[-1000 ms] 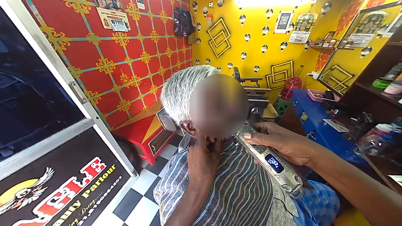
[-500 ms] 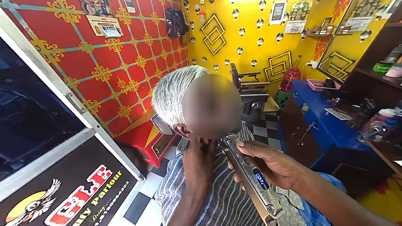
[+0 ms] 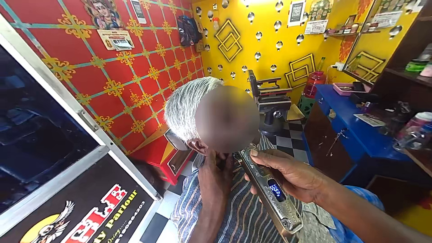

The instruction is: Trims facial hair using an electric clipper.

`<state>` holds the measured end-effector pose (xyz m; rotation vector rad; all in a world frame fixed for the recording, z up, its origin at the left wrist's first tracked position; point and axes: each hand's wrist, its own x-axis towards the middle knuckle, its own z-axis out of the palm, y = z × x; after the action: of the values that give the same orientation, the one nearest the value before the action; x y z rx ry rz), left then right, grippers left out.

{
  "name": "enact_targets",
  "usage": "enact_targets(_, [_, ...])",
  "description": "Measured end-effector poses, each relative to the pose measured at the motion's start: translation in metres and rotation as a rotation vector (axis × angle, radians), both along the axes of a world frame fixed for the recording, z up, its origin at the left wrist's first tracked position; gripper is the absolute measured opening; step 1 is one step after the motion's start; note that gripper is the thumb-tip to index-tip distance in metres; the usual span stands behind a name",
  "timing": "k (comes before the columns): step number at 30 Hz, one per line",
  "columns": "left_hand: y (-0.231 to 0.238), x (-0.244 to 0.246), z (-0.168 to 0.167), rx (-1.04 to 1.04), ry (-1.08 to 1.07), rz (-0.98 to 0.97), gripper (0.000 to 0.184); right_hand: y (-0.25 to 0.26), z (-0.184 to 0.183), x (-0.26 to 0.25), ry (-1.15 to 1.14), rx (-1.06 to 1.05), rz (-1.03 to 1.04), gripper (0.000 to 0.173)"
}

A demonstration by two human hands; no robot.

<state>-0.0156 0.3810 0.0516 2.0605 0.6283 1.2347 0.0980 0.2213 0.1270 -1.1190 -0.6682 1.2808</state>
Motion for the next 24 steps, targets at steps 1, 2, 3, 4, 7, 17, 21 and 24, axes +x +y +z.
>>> enact_targets(1, [0.0, 0.0, 0.0, 0.0, -0.003, 0.001, 0.016, 0.0, 0.001, 0.0, -0.008, -0.001, -0.001, 0.03])
enact_targets(2, [0.0, 0.0, 0.0, 0.002, -0.006, 0.003, 0.016, 0.001, 0.001, 0.0, -0.012, -0.004, -0.007, 0.03])
enact_targets(3, [0.0, 0.0, 0.0, 0.005, -0.005, 0.006, 0.016, 0.001, 0.002, -0.001, -0.015, -0.004, -0.011, 0.031])
enact_targets(4, [0.0, 0.0, 0.001, 0.004, -0.003, 0.009, 0.016, 0.001, 0.002, 0.0, -0.017, -0.002, -0.01, 0.031])
enact_targets(7, [0.0, 0.0, 0.001, -0.018, 0.005, -0.001, 0.017, 0.002, 0.002, 0.002, -0.018, 0.01, 0.003, 0.031])
enact_targets(17, [0.0, 0.001, 0.001, 0.011, -0.001, -0.007, 0.019, 0.003, 0.009, 0.005, -0.034, 0.005, -0.026, 0.032])
enact_targets(21, [0.0, 0.0, 0.001, -0.01, -0.001, -0.019, 0.021, 0.004, 0.011, 0.007, -0.036, 0.015, -0.023, 0.031])
enact_targets(24, [-0.001, 0.001, 0.002, -0.027, -0.004, -0.022, 0.022, 0.006, 0.015, 0.008, -0.074, 0.033, -0.046, 0.029])
